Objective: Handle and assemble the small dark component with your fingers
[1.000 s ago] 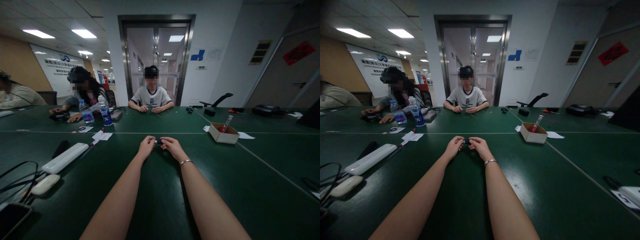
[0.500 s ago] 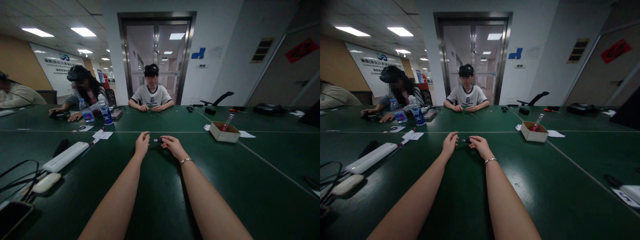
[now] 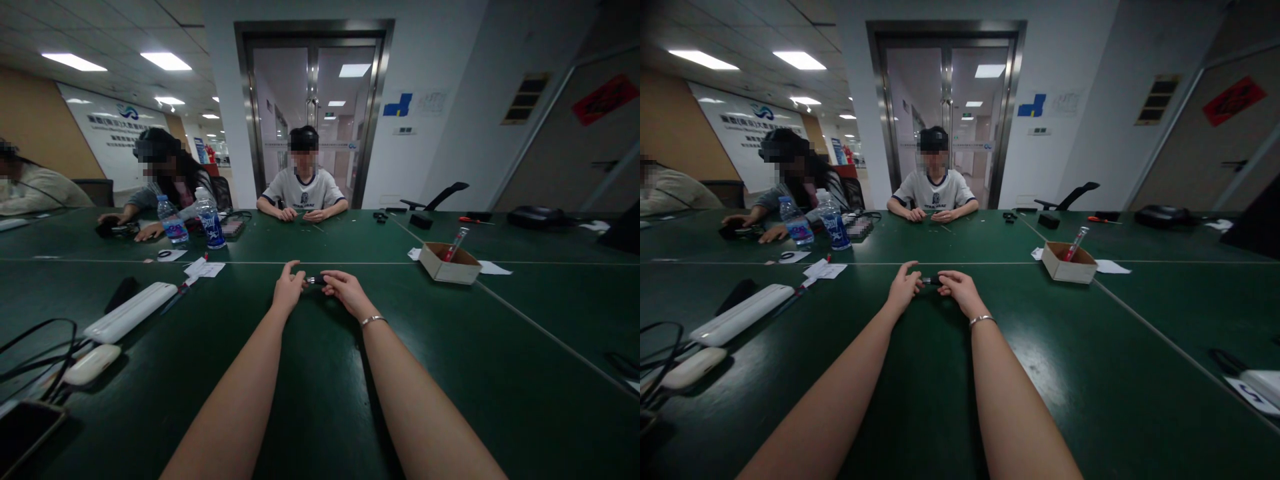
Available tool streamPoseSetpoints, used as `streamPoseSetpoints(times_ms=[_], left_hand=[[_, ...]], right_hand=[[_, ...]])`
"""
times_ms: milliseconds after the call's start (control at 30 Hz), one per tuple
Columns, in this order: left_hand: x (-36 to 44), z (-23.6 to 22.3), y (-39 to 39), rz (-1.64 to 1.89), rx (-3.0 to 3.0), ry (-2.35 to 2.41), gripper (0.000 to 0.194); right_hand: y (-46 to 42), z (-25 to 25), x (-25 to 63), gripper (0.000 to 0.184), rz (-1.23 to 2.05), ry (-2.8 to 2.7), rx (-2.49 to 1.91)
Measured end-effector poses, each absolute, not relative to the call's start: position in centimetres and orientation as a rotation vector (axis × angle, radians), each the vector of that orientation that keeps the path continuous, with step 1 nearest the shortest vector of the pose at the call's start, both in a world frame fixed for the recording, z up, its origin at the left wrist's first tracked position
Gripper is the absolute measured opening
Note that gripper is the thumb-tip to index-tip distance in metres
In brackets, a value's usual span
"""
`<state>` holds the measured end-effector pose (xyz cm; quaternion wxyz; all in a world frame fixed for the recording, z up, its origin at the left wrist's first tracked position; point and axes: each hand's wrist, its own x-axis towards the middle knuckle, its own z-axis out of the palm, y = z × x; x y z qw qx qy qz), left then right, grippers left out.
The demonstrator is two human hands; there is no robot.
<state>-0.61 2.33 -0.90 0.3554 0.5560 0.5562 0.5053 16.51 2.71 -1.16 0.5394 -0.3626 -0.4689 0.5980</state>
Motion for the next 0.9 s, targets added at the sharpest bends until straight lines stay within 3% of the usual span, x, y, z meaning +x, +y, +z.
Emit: streamPoseSetpoints(times_ms=[100,167,267,400,533,667,733,833,900], left_hand=[[-0.61,-1.06,2.44,1.426,1.358,1.398,0.063],[-0.64,-1.2,2.47,1.447,1.371,1.402,0.06],[-0.7,-1.4,2.44,1.315,1.501,1.421,0.041],[-0.72,-1.45,2.28,1.136,1.724,1.468,0.043],[-0.6,-1.35,2.18,1.205,1.663,1.403,0.032],[-0.56,-1.04,2.03,1.477,1.541,1.404,0.055],[-0.61,-0.84,1.92,1.523,1.505,1.452,0.054],[-0.62,-0.62,1.73,1.268,1.57,1.52,0.037],[-0.54,-0.5,1.58,1.103,1.689,1.554,0.045]], right_hand=[[2.74,-1.17,16.5,0.02,1.421,-1.117,-0.869],[2.76,-1.16,16.5,0.02,1.42,-1.118,-0.872],[2.78,-1.18,16.49,0.02,1.42,-1.114,-0.863],[2.76,-1.21,16.49,0.021,1.411,-1.116,-0.874],[2.72,-1.22,16.54,0.02,1.417,-1.12,-0.871],[2.8,-1.3,16.58,0.02,1.425,-1.12,-0.861],[2.81,-1.31,16.57,0.021,1.423,-1.117,-0.869],[2.74,-1.22,16.51,0.021,1.416,-1.111,-0.88],[2.69,-1.11,16.46,0.021,1.415,-1.108,-0.876]])
